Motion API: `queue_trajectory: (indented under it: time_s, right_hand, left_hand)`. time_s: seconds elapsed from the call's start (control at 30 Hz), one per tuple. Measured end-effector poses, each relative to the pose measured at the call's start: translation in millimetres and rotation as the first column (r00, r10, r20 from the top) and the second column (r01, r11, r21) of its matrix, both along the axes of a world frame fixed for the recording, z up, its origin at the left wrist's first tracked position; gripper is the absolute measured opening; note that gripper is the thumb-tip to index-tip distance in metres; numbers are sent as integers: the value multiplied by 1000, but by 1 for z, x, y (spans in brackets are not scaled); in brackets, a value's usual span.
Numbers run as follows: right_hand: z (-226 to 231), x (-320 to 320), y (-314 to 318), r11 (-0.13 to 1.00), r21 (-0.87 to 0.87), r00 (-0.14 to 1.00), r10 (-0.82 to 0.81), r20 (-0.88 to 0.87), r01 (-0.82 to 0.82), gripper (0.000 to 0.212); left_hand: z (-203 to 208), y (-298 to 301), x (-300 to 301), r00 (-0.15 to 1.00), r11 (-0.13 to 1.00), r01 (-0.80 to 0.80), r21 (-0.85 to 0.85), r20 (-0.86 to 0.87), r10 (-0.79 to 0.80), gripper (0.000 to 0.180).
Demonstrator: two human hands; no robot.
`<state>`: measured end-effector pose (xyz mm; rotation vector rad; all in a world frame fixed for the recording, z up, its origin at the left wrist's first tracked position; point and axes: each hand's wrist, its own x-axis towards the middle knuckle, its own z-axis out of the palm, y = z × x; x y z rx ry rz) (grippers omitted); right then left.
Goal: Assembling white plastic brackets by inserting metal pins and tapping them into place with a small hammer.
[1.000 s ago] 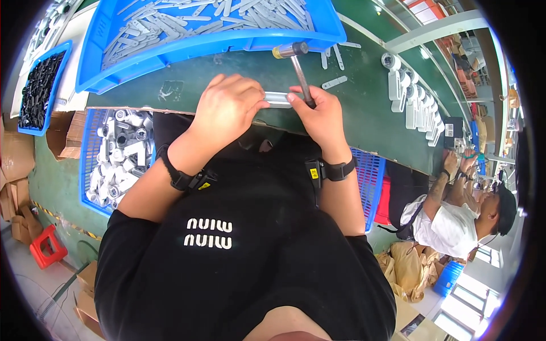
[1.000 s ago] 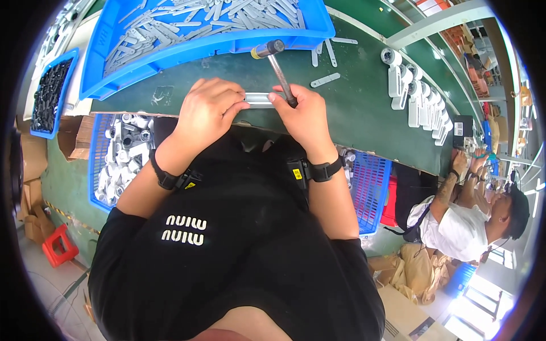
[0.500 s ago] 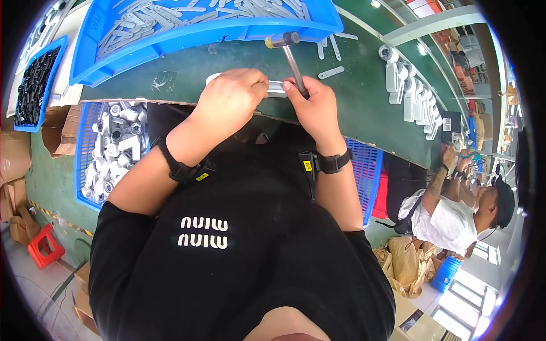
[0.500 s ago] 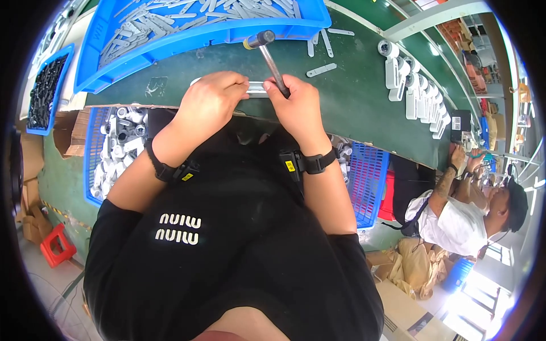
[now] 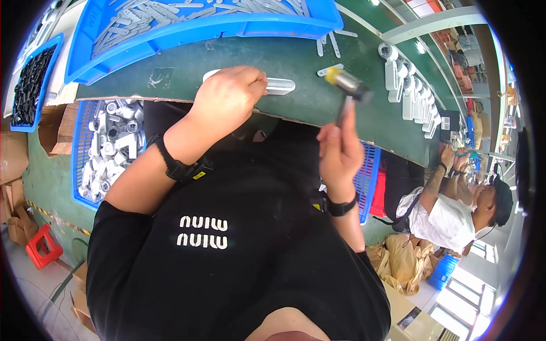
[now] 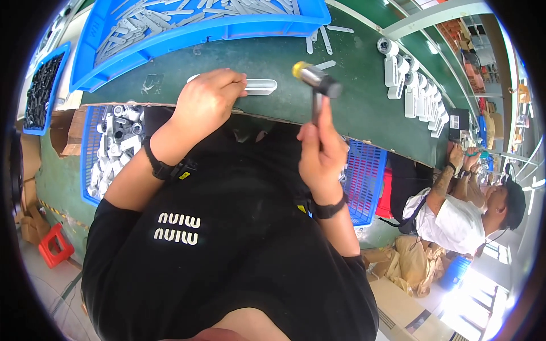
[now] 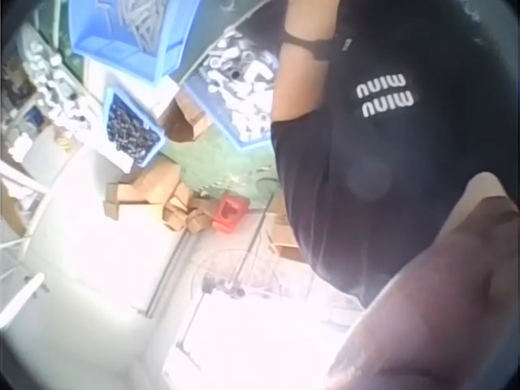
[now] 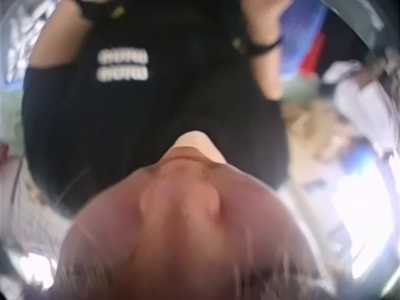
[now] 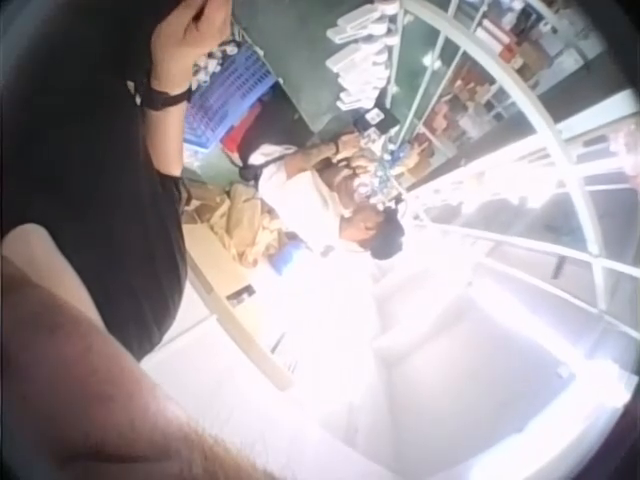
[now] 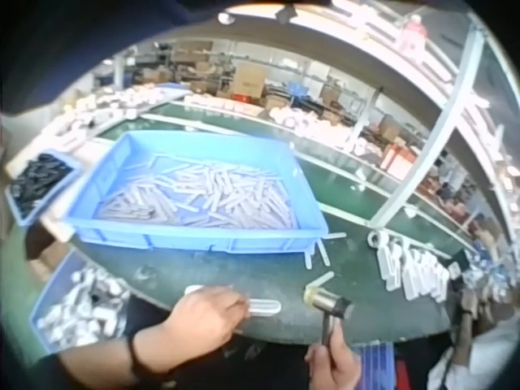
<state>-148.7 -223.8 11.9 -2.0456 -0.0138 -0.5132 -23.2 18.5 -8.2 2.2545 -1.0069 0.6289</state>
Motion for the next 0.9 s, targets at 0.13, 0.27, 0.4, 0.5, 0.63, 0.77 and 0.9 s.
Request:
queue_trajectory:
  time_s: [0.13,0.27,0.4,0.5,0.63,0.77,0.9]
  right_hand:
    - [-11,7,-10,935,-326,975,73,-208,-139,55]
    - [-7,-2,-5,999,-50,1000,-16,4,16,54]
    - [-8,18,-4,910,-388,989,119,-90,-145,51]
    - [6,5,9,972,-205,984,88,-157,-119,51]
    - [-9,14,11,982,-184,993,60,99,-41,50]
    - [0,19,-1,943,-307,991,129,-19,-128,48]
    - [3,4,-3,982,188,994,44,-99,-25,40]
  left_hand:
    - [-2,1,-1,1000,1000,2,-6,0,-2,10]
    - [0,-1,-3,1000,1000,-12,8,-14,12,11]
    - [-1,1,-1,1000,1000,-10,-9,-29,10,12]
    - [-1,2,0,998,1000,-24,10,-58,25,11]
    - [2,0,1,998,1000,-22,1,-63,22,11]
    - [9,2,0,992,999,-16,45,-123,21,14]
    - [23,-3,2,995,985,33,171,-93,-17,23]
